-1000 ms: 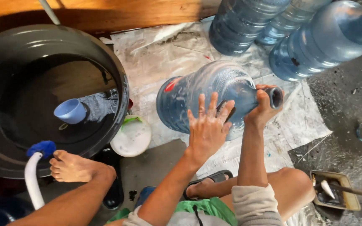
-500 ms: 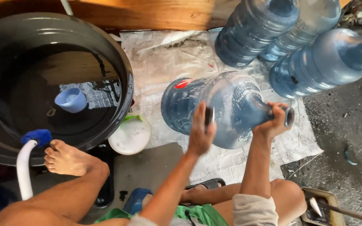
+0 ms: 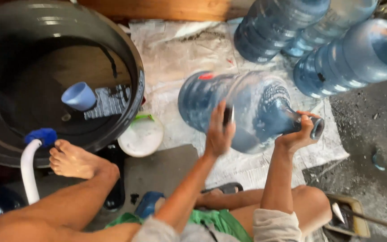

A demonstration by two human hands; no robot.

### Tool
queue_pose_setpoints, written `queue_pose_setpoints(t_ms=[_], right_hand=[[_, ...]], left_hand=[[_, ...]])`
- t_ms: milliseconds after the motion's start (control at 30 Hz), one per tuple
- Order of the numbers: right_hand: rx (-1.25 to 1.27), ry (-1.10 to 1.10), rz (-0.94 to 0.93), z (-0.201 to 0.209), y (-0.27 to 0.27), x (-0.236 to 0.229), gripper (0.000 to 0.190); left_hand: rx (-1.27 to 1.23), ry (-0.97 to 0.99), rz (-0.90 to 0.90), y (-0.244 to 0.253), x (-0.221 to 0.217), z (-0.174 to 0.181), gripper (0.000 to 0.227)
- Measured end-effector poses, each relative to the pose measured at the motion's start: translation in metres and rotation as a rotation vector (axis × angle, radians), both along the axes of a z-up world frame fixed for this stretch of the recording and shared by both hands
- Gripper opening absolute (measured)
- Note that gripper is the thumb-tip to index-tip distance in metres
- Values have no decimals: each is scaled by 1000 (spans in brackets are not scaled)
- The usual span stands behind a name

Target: The person scrubs the exterior of a large blue water jug using a black sponge and a white cleaning solution. They rotate the jug to clean different sides and the neck area, then rinse the sponge in a nearby bucket.

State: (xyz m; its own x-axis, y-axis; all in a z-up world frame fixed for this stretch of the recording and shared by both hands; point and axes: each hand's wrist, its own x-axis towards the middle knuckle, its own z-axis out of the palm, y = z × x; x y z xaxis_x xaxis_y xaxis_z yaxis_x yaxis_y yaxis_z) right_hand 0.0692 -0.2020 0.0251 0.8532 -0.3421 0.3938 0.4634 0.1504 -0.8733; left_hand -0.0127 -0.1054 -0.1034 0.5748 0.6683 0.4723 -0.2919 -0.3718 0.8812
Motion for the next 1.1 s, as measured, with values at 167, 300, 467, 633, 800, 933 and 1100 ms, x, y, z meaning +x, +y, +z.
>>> queue_pose_setpoints(t_ms=[167,300,467,633,800,933,1100], right_hand=[[-209,-351,305,-39,-22,-6,35],[-98,-308,299,-59,-31,18,31],[102,6,348,-34,-36,2,30],[189,189,276,-29,-45,-13,23],[221,293,-18,-24,-33,27,14],[204,297,5,-39,-52,40,10],[199,182,10,-32,-29,16,23]], left_hand=[[-84,6,-135,65,12,50,55],[-245,159,-203,6,-54,33,64],[-197,110,-115,34,-1,39,65],[-239,511,-358,50,35,60,57],[-23,77,70,-42,-45,33,58],[-7,-7,72,-19,-5,43,54],[-149,475,-111,59,70,68,57]])
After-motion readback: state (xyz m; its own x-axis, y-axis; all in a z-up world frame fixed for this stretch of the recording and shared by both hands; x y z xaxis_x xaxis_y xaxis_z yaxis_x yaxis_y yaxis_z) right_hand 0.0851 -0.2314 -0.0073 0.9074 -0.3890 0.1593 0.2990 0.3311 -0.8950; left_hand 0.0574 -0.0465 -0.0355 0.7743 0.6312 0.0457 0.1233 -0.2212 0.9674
